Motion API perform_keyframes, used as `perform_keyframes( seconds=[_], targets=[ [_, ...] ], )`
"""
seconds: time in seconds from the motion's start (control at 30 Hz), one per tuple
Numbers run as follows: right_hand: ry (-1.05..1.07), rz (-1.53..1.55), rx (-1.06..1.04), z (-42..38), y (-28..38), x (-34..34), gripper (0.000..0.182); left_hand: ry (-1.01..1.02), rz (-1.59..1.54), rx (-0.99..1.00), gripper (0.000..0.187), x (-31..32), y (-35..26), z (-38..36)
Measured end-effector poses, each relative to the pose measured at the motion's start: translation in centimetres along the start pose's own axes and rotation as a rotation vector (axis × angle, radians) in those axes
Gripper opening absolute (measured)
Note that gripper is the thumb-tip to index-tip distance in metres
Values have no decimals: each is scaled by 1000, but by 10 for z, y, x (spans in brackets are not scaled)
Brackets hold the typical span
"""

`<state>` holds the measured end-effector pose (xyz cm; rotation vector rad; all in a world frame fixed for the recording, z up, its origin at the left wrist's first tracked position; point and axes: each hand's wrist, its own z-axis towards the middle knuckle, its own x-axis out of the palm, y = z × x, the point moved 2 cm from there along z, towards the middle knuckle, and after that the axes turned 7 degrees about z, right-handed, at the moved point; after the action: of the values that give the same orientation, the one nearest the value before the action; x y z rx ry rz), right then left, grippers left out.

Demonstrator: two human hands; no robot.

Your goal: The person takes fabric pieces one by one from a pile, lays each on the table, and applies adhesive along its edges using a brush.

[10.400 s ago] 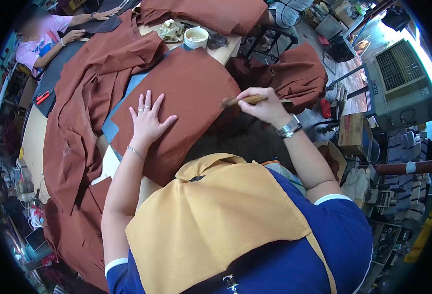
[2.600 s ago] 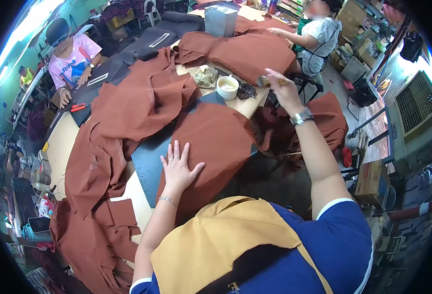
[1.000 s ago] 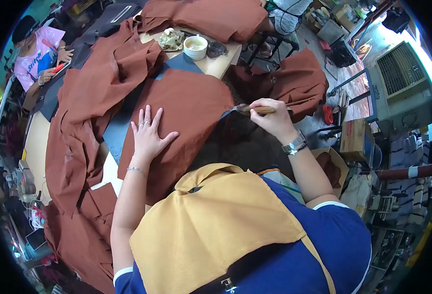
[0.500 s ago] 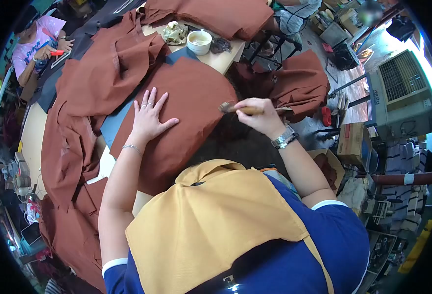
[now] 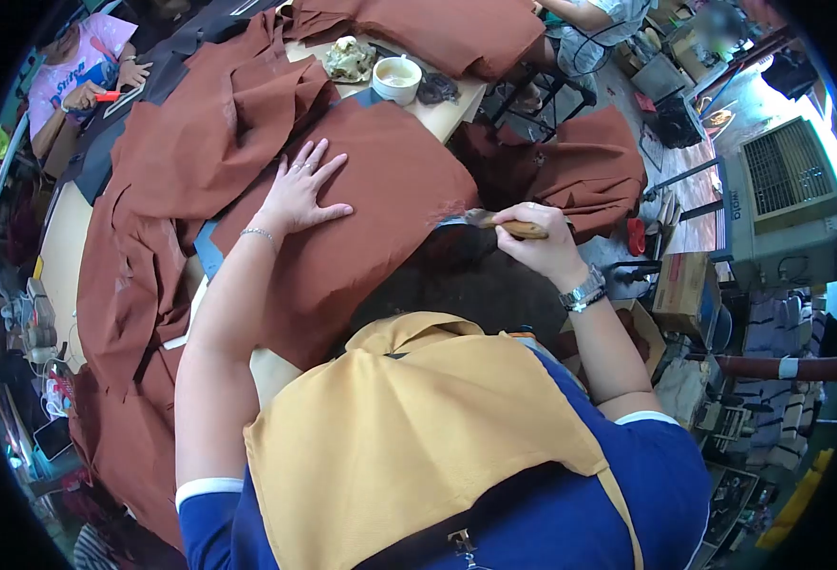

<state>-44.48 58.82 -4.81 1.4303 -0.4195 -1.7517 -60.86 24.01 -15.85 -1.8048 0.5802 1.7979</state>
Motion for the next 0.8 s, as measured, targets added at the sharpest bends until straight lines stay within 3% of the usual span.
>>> perform_keyframes(
  seconds=[0.07, 0.2, 0.27, 0.3, 0.4, 0.53, 0.57, 0.63, 0.8],
  targets=[
    [-65, 104, -48, 6, 16, 18, 15, -7, -10, 22, 98, 0, 0, 7],
    [31, 241, -100, -3, 10, 40, 13, -39, -48, 66, 99, 2, 4, 16],
    [84, 37, -47, -3, 3, 12, 12, -73, -101, 76, 100, -1, 4, 14],
    [108, -37, 5, 0, 3, -1, 13, -100, -105, 37, 98, -5, -1, 9],
    [-154, 69, 32, 28, -4, -20, 18, -200, -47, -117, 88, 3, -17, -15],
    [-263, 92, -34, 108, -17, -28, 19, -73, -100, -316, 82, -17, -58, -107],
    [-305, 120, -129, 128, -26, -26, 19, -66, -109, -363, 83, -23, -64, -129],
    [-288, 200, -79, 168, -33, -21, 19, -25, -105, -460, 88, -26, -69, -162],
    [-224, 27, 13, 242, -77, 15, 28, -27, -100, -496, 91, -18, -68, -177]
  ],
)
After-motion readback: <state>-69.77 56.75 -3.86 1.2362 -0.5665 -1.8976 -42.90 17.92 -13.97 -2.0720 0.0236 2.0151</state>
